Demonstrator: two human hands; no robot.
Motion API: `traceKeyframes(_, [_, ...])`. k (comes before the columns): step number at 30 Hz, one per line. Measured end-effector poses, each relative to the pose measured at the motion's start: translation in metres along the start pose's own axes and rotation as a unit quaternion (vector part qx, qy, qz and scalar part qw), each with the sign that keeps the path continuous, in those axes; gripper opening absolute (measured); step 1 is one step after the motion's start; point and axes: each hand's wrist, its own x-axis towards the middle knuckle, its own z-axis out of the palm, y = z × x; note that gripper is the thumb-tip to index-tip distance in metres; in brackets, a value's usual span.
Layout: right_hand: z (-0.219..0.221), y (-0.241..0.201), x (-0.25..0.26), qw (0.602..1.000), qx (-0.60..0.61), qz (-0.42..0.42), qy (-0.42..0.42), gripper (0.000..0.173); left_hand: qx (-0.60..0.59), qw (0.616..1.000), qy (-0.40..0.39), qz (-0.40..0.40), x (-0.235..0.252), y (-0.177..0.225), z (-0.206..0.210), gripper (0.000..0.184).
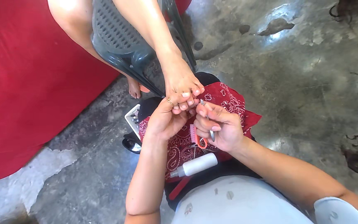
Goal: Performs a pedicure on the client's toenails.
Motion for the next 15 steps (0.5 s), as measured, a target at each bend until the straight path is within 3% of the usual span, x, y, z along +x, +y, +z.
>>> traceKeyframes(4, [0.009,-0.018,0.02,0.986,-0.107,-0.08,-0.101,0.037,0.014,1.0,-0.005,0.009,-0.001,-0.001,0.002,0.016])
traceKeyframes(6, [0.02,-0.03,0.039,0.97,-0.189,-0.131,-0.083,0.031,0.014,1.0,-0.015,0.013,-0.001,-0.001,0.002,0.025])
traceKeyframes(10, [0.04,-0.06,0.06,0.936,-0.244,-0.244,-0.064,0.015,0.015,1.0,0.0,-0.012,-0.001,0.0,0.001,0.016])
traceKeyframes(12, [0.039,-0.065,0.05,0.927,-0.288,-0.236,-0.051,0.02,0.011,1.0,0.004,-0.015,-0.002,0.001,0.0,0.016])
traceKeyframes(15, [0.022,-0.053,0.023,0.921,-0.37,-0.121,-0.008,0.023,0.02,1.0,-0.003,-0.013,-0.002,0.001,0.0,0.016])
